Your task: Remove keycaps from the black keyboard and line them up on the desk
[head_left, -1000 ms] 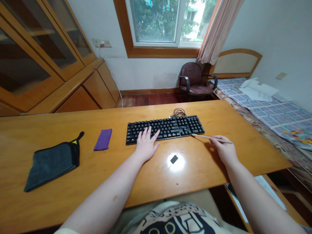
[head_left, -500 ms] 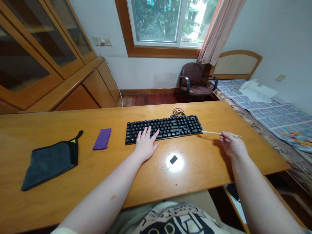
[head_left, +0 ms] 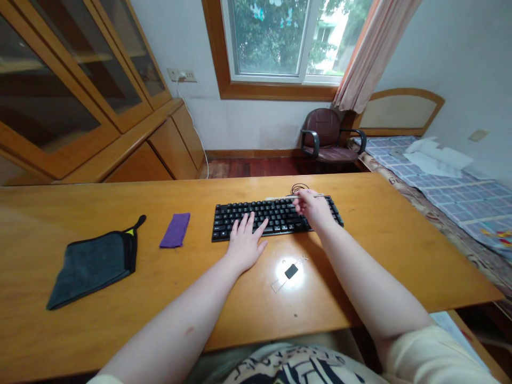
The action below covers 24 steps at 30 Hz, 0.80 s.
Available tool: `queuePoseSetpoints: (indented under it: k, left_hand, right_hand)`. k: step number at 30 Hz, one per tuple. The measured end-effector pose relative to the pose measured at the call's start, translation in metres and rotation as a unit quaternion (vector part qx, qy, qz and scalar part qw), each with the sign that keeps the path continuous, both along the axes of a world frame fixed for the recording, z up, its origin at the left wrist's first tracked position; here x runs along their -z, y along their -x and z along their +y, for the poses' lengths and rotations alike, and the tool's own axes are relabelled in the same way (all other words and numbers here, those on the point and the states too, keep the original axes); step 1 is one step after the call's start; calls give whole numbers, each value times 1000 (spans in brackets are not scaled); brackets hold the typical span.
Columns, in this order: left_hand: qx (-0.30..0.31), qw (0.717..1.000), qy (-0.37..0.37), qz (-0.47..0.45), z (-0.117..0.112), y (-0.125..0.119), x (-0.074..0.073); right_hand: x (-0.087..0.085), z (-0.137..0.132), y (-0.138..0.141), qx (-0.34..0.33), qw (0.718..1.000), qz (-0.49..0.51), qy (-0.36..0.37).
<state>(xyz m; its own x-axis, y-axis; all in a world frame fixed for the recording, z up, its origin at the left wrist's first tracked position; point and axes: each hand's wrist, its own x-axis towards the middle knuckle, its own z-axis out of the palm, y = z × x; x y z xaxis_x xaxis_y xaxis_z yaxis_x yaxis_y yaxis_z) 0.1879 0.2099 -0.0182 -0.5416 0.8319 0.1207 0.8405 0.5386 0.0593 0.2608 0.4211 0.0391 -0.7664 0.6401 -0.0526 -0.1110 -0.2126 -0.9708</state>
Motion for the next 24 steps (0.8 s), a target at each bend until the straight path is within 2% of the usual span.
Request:
queuePoseSetpoints:
  k: [5, 10, 13, 17, 24]
  left_hand:
    - [-5, 1000, 1, -13, 0, 0, 0]
    - [3, 1000, -6, -24, -1, 0, -1]
    - [3, 1000, -9, -27, -1, 0, -3]
    - [0, 999, -8, -33, -1, 0, -2]
    - [5, 1000, -15, -22, -2, 0, 1]
  right_hand:
    - [8, -58, 82, -111, 990, -11, 91]
    - [22, -94, 123, -164, 984, -55, 43]
    - [28, -96, 130, -154, 985, -71, -31]
    - [30, -85, 125, -137, 980, -85, -119]
    - [18, -53, 93, -116, 978, -122, -123]
